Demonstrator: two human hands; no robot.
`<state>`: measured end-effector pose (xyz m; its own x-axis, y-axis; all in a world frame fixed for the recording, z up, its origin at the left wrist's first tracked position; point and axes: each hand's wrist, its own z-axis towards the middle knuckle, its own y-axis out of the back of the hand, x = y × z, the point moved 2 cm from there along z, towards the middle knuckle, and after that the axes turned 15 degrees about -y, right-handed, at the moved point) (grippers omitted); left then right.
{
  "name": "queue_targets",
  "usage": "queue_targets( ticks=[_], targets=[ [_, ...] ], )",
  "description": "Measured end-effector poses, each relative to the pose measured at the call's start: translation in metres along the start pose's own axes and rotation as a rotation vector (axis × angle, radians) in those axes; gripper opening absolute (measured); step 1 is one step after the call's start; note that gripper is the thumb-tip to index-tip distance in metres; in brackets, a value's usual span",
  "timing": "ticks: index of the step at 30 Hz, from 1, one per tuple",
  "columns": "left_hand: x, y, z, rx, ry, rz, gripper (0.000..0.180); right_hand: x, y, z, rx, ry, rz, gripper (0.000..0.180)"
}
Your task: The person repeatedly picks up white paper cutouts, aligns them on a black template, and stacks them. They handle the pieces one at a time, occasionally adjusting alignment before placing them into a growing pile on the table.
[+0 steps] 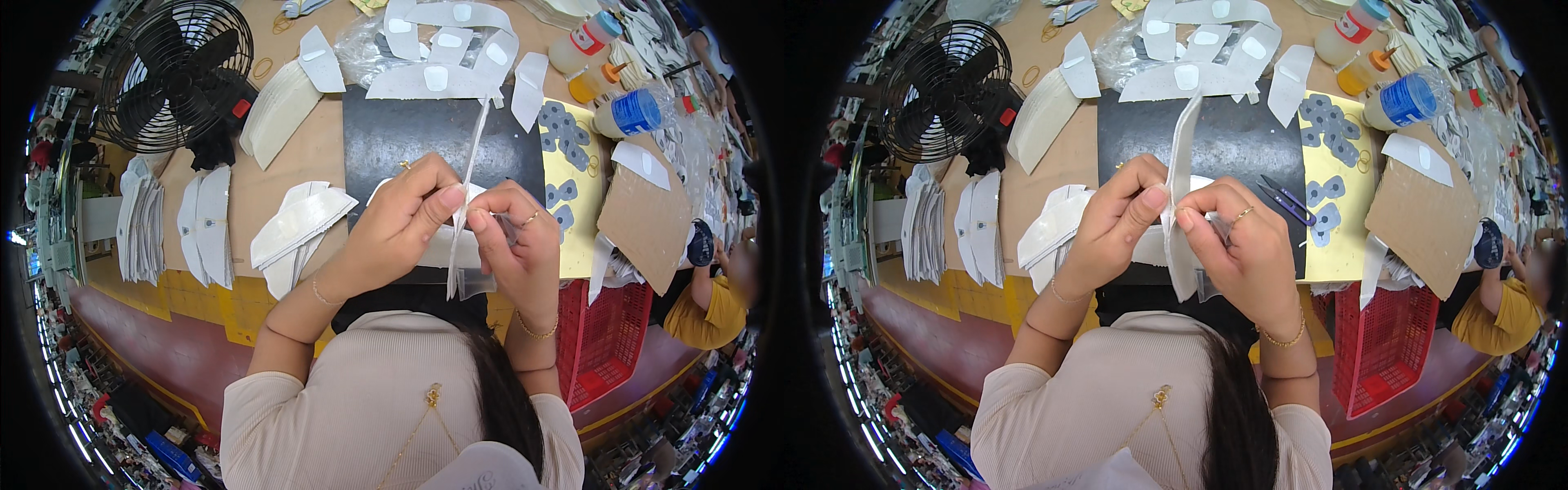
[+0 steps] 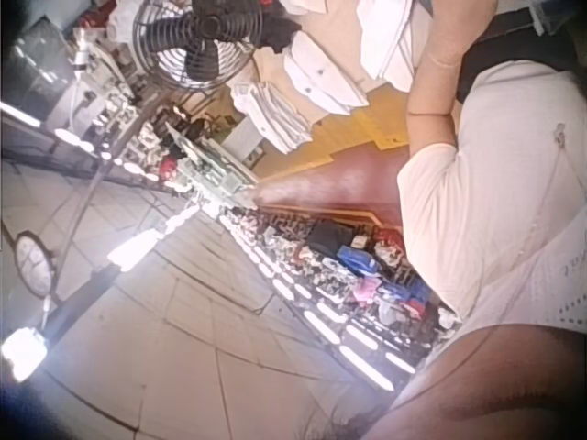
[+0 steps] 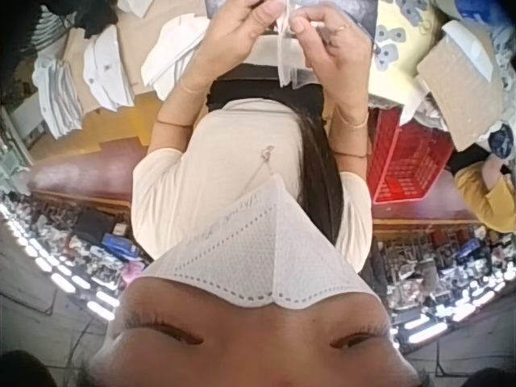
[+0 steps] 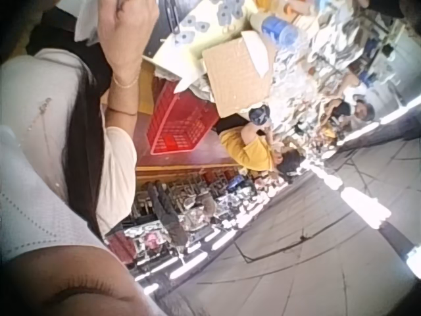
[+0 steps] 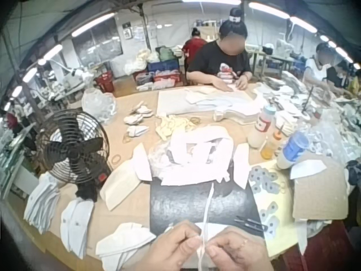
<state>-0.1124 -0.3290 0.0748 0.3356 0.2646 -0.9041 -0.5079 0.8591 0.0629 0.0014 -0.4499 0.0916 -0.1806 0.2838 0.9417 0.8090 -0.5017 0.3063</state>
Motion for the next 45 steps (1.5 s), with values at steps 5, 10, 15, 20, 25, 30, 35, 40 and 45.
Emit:
queue_targets(
  ticks=[5,10,15,20,25,30,35,40,45],
  targets=[
    [-0.007,0.0,0.002,-0.032,0.141,-0.268,0.024,0.003,0.0,0.001,0.036,0.097,-0.035,0.006],
    [-0.004,0.003,-0.004,-0.068,0.235,-0.292,0.02,0.005,-0.001,0.003,-0.012,0.161,-0.148,0.006],
    [-0.015,0.006,-0.003,-0.055,0.304,-0.175,0.011,0.004,-0.002,0.003,-0.093,0.258,-0.242,0.005],
    [-0.024,0.004,-0.001,-0.005,0.159,0.217,0.012,0.001,-0.009,0.003,-0.18,0.311,-0.428,0.004],
    [-0.021,0.005,-0.005,-0.055,0.231,0.187,0.012,0.001,-0.011,0.002,-0.106,0.23,-0.333,0.004],
    [-0.021,0.008,-0.006,-0.129,0.419,-0.044,0.013,-0.007,-0.008,0.007,-0.024,0.227,-0.128,0.005],
    [-0.014,0.008,-0.009,-0.157,0.429,-0.131,0.012,-0.009,-0.003,0.008,0.051,0.135,-0.077,0.006],
    [-0.015,0.006,-0.007,-0.168,0.442,-0.157,0.009,-0.015,-0.004,0.008,0.074,0.024,0.043,0.011],
    [-0.018,0.001,-0.004,-0.077,0.246,0.062,0.01,-0.015,-0.004,0.009,0.024,0.034,0.02,0.021]
  ],
)
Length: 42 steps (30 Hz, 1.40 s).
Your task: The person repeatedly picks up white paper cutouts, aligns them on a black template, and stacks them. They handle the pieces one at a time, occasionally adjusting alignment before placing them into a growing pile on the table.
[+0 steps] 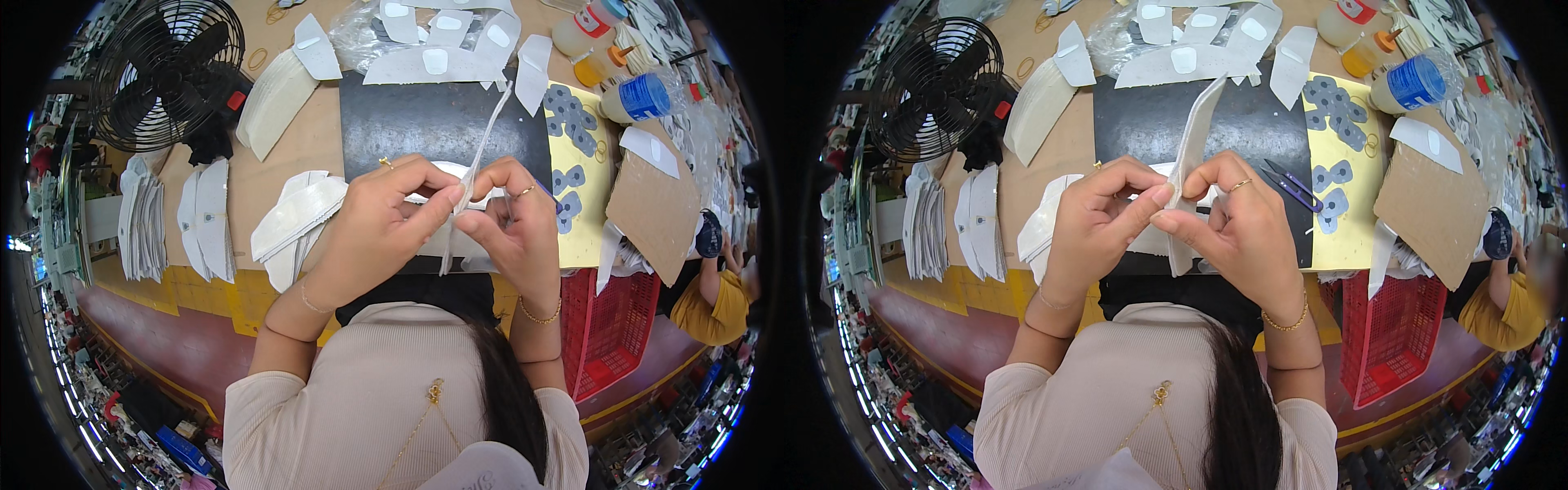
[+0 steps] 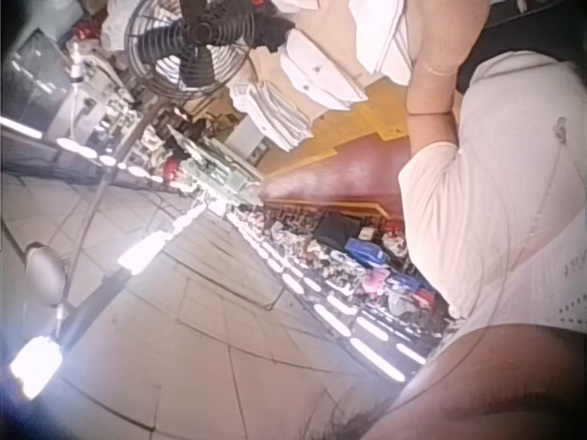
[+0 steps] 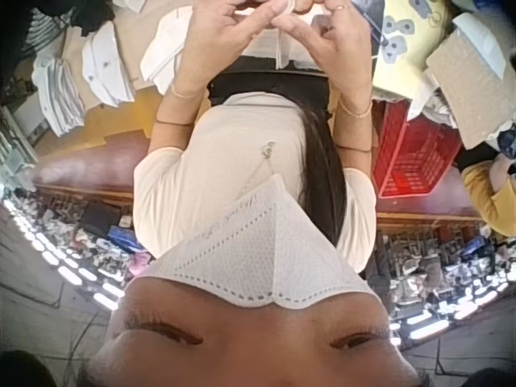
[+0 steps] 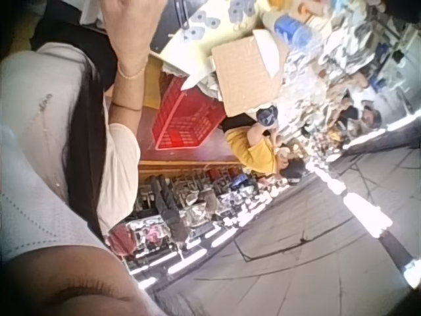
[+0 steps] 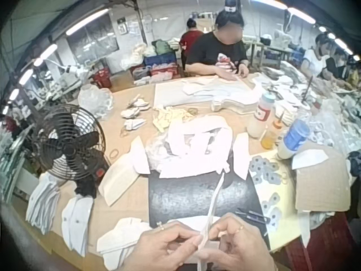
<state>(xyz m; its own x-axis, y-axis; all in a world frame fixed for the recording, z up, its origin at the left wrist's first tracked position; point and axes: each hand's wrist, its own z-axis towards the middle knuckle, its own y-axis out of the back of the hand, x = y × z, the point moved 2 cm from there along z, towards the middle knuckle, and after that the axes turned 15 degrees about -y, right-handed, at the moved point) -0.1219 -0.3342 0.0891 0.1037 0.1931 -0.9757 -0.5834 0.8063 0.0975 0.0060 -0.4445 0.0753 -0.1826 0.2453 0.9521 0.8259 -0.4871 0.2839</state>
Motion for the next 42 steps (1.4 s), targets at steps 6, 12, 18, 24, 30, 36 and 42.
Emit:
queue_targets(
  ticks=[6,12,18,24,30,36,42],
  targets=[
    [0.002,0.001,-0.002,0.061,-0.056,0.045,0.011,-0.007,0.007,0.004,0.109,-0.072,0.059,0.021],
    [0.004,0.001,-0.002,0.055,-0.007,-0.092,0.014,-0.01,0.014,0.0,0.164,-0.226,0.232,0.016],
    [0.021,-0.007,0.0,-0.026,0.042,-0.259,0.025,-0.004,0.005,0.005,0.079,-0.151,0.076,0.015],
    [0.024,0.008,0.01,-0.006,0.209,-0.177,0.024,-0.009,0.015,0.002,0.048,-0.251,0.022,0.017],
    [0.012,0.005,0.005,-0.034,-0.014,-0.173,0.036,-0.005,0.011,0.007,0.014,-0.2,0.007,0.018],
    [0.024,0.007,0.008,0.109,0.22,-0.27,0.034,-0.007,0.006,0.007,0.134,-0.239,0.065,0.017],
    [0.015,0.013,0.011,0.132,0.327,-0.191,0.028,-0.007,0.011,0.005,0.121,-0.253,0.02,0.017]
  ],
)
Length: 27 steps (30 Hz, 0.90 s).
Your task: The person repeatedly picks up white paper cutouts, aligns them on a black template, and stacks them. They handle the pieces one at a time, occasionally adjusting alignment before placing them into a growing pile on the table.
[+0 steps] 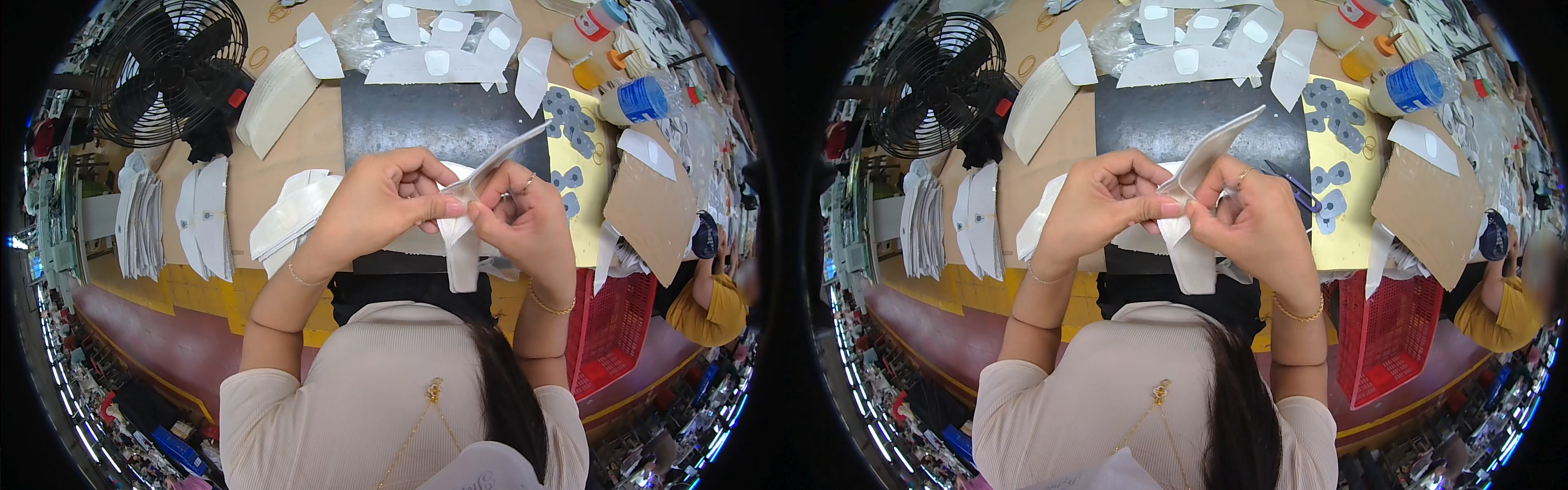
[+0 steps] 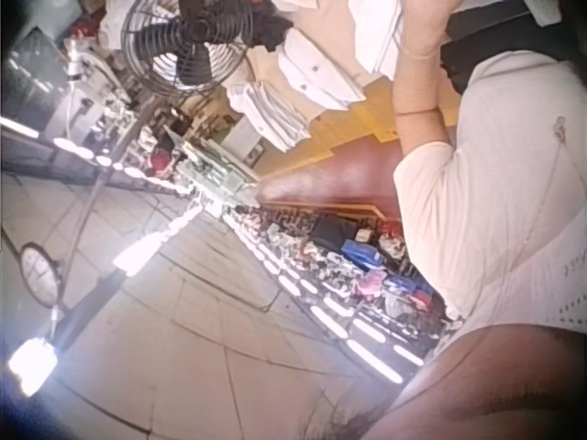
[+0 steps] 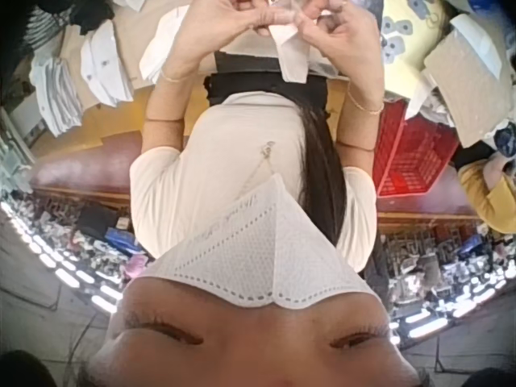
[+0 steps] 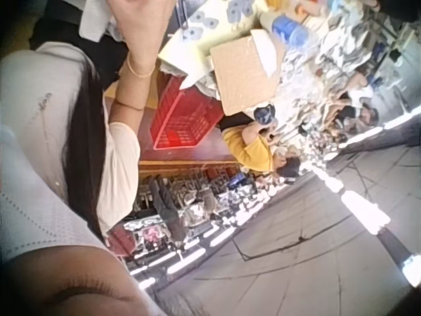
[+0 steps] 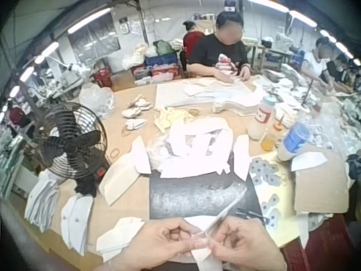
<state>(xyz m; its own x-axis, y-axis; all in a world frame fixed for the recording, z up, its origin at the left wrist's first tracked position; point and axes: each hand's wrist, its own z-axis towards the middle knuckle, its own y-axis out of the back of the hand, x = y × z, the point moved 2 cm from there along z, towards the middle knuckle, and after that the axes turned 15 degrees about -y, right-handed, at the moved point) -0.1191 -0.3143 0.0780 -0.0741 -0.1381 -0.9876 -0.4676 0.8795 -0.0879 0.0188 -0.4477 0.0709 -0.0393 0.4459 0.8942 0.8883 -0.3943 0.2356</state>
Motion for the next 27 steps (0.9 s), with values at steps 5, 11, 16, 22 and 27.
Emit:
queue_targets(
  ticks=[5,11,16,22,27],
  targets=[
    [-0.006,0.007,-0.002,-0.019,-0.101,0.184,0.023,-0.005,0.015,0.0,-0.038,0.215,0.076,0.017],
    [0.004,-0.004,0.006,-0.101,-0.23,0.215,0.018,0.005,0.001,-0.002,-0.085,0.01,0.005,0.02],
    [0.013,-0.015,0.011,-0.126,-0.36,0.283,0.014,0.002,-0.009,0.001,-0.049,0.044,0.095,0.032],
    [0.003,-0.019,0.003,-0.112,-0.535,0.487,0.015,0.008,-0.009,0.006,-0.167,0.121,0.008,0.036],
    [0.002,-0.003,-0.001,-0.136,-0.528,0.559,0.019,0.008,0.004,0.0,-0.308,0.19,-0.247,0.023]
  ],
)
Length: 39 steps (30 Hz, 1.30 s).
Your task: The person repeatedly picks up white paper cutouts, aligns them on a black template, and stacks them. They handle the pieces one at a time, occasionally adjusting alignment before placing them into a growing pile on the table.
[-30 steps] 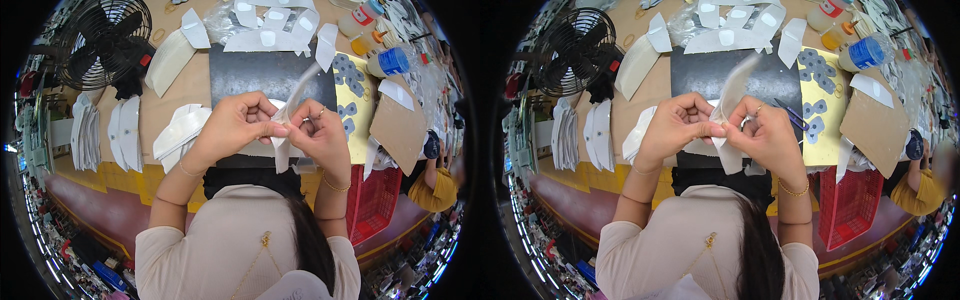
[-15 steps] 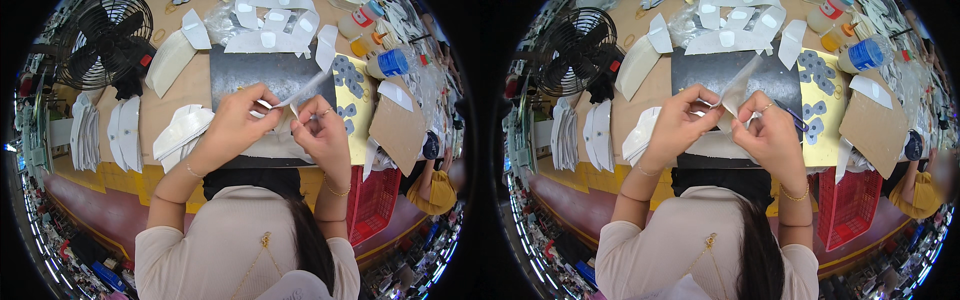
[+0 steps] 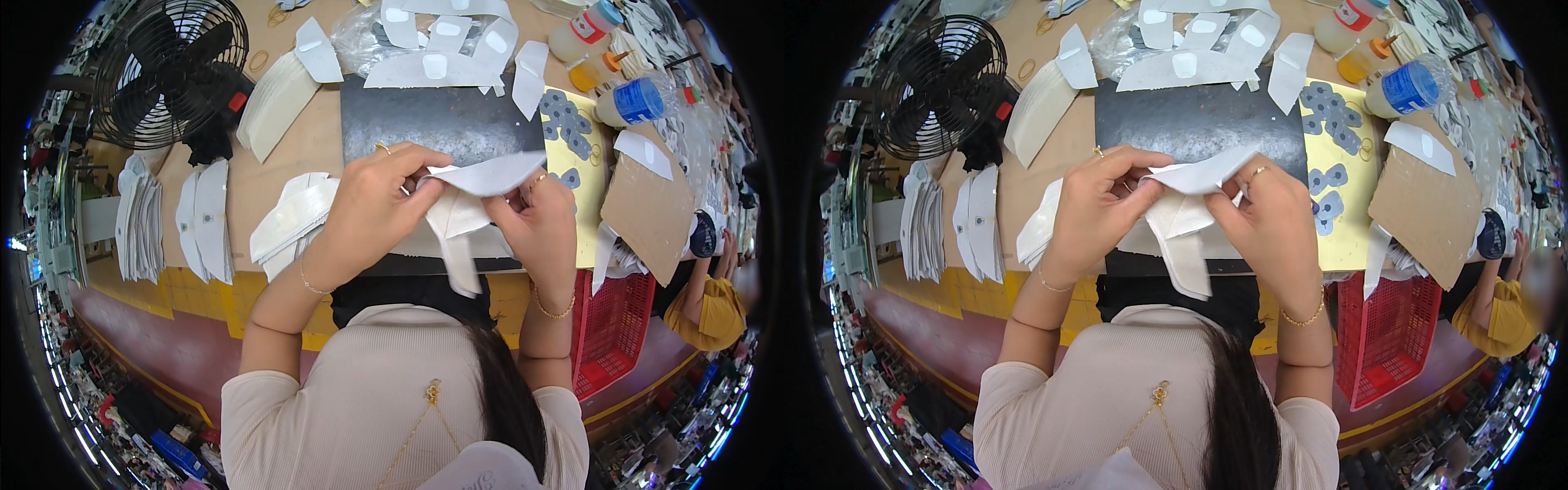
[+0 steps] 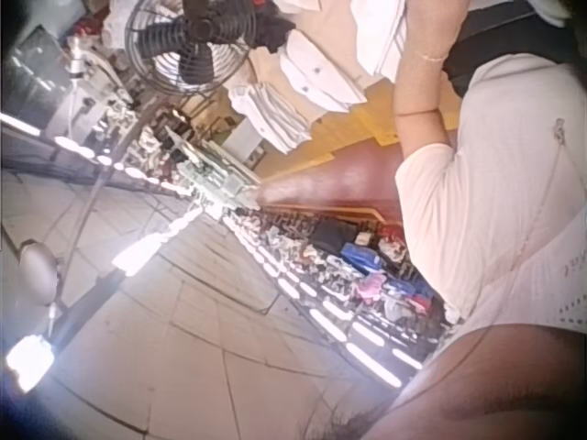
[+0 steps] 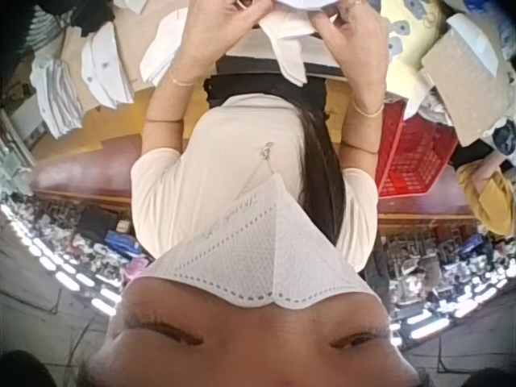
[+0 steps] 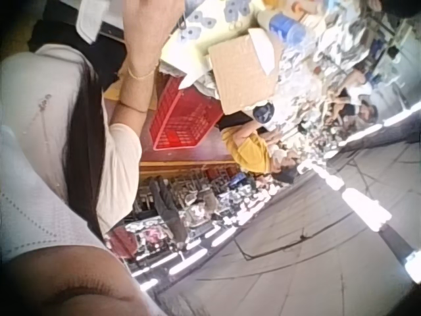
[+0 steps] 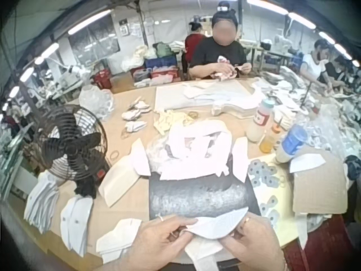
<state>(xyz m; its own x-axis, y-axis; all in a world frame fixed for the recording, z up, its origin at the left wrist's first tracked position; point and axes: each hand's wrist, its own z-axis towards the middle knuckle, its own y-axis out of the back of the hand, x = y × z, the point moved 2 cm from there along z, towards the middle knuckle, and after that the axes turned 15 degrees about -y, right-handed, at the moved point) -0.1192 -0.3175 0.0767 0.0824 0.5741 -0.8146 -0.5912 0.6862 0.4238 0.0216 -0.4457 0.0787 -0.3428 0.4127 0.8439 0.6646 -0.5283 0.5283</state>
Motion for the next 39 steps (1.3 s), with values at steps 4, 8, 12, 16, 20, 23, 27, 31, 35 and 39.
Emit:
queue_targets(
  ticks=[4,8,12,16,20,23,27,31,35,39],
  targets=[
    [0.015,0.034,-0.003,-0.148,0.154,0.081,0.015,-0.018,0.034,-0.01,-0.238,0.046,-0.079,0.019],
    [0.038,0.095,-0.007,-0.394,0.245,0.067,0.009,-0.068,0.104,-0.023,-0.615,-0.208,0.143,0.004],
    [0.038,0.091,-0.005,-0.176,0.246,-0.297,0.018,-0.054,0.119,-0.033,-0.622,-0.091,0.386,0.024],
    [0.041,0.029,0.006,0.602,0.216,-0.422,0.027,-0.06,0.111,-0.034,-0.537,-0.099,0.496,0.025],
    [0.056,-0.029,0.01,0.655,-0.168,0.031,0.043,-0.059,0.099,-0.036,-0.486,-0.079,0.556,0.033],
    [0.048,-0.025,0.017,0.435,-0.092,-0.019,0.048,-0.062,0.084,-0.036,-0.32,-0.022,0.582,0.043],
    [0.055,-0.019,0.026,0.21,-0.07,0.052,0.044,-0.045,0.054,-0.025,-0.216,-0.051,0.343,0.015],
    [0.115,-0.003,0.06,-0.028,-0.13,0.505,0.04,-0.027,0.041,-0.008,-0.292,-0.002,0.189,0.01],
    [0.151,-0.002,0.085,0.067,-0.14,0.768,0.035,-0.026,0.045,-0.003,-0.361,-0.035,0.159,0.01],
    [0.137,-0.002,0.095,0.096,-0.156,0.682,0.028,-0.039,0.054,0.0,-0.436,-0.034,0.23,0.01]
  ],
)
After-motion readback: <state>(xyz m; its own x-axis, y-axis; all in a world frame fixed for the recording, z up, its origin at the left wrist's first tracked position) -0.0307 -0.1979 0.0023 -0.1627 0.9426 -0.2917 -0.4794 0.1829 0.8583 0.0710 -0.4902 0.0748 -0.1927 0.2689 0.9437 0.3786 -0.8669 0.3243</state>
